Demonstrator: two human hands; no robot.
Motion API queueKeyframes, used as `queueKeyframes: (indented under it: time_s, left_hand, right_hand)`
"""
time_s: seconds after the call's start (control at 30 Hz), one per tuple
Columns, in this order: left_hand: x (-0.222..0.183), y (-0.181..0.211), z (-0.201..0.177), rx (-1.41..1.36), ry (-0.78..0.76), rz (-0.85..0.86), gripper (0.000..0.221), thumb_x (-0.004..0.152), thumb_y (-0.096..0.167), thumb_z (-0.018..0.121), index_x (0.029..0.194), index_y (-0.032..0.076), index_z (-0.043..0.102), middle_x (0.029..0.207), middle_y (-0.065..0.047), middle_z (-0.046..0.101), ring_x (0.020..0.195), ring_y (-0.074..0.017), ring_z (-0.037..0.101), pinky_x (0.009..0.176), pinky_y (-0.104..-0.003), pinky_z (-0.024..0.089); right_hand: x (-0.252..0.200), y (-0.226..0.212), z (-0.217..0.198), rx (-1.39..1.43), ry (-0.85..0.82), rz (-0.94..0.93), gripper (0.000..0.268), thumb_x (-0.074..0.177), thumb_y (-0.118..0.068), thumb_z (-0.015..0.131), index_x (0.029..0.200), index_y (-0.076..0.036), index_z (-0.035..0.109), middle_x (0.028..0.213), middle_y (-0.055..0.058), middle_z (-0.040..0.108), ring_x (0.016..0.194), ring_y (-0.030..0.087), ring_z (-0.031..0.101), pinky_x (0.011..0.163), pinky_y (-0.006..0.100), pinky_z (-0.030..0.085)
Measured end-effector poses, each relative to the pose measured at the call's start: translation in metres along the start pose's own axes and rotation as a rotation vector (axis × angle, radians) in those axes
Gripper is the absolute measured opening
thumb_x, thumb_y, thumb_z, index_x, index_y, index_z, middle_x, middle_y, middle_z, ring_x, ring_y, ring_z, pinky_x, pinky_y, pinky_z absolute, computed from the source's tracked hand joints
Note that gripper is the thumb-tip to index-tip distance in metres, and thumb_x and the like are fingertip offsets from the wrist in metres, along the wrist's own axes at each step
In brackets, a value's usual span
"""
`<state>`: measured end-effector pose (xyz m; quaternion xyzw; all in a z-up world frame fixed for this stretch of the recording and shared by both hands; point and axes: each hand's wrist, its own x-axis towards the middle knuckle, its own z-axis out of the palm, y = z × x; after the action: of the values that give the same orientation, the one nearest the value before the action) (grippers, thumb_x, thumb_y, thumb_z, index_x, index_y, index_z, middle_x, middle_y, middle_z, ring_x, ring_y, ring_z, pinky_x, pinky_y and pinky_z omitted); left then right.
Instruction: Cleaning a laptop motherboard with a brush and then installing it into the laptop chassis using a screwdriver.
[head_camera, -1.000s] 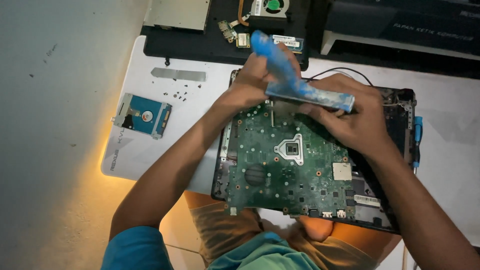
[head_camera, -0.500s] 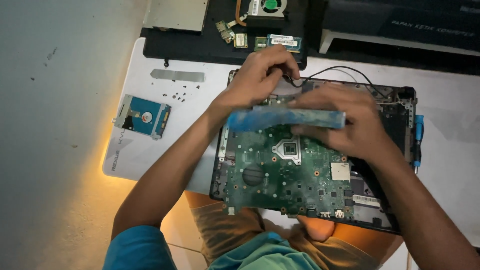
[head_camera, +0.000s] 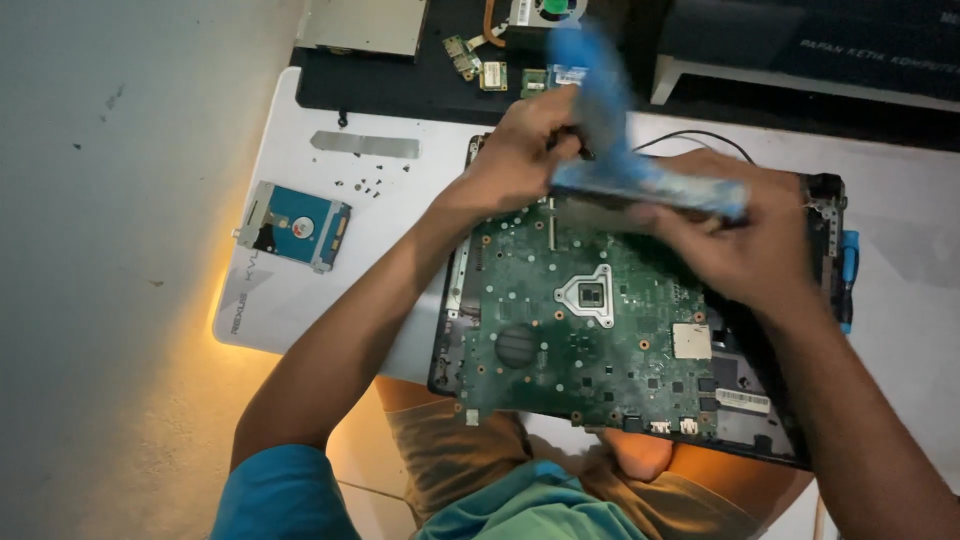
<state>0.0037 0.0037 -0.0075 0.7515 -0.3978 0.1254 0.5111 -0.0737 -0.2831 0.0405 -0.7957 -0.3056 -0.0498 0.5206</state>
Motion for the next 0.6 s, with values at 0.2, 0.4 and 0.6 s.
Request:
queueKeyframes:
  time_s: [0.2,0.4,0.6]
  left_hand:
    - [-0.008,-0.025,0.009,0.104,0.012,-0.029,0.012,0.099,-0.004,0.07,0.11,0.001,0.068,0.097,-0.011,0.072,0.075,-0.0278,0.063,0.071,-0.043,0.052]
    - [0.002,-0.004,0.002,-0.058,-0.014,0.017,0.027,0.094,-0.01,0.057,0.116,-0.003,0.072,0.112,-0.013,0.068,0.093,-0.0296,0.063,0.082,-0.045,0.054]
    - [0.002,0.006,0.002,-0.011,-0.025,-0.075,0.033,0.093,-0.014,0.056,0.112,0.001,0.079,0.114,-0.01,0.077,0.093,-0.025,0.075,0.085,-0.037,0.062]
  right_hand:
    - [-0.004,-0.001,-0.004,-0.146,-0.032,0.006,0.051,0.092,0.002,0.095,0.139,0.014,0.081,0.111,0.023,0.086,0.066,0.018,0.065,0.059,0.028,0.049]
    - [-0.016,0.023,-0.016,-0.034,-0.048,0.059,0.05,0.096,0.003,0.093,0.143,0.01,0.079,0.113,0.015,0.082,0.072,0.012,0.058,0.064,0.024,0.045]
    - [-0.009,0.005,-0.021,-0.149,0.04,0.061,0.016,0.107,0.003,0.093,0.114,0.007,0.079,0.085,0.004,0.063,0.065,0.012,0.038,0.064,0.03,0.031]
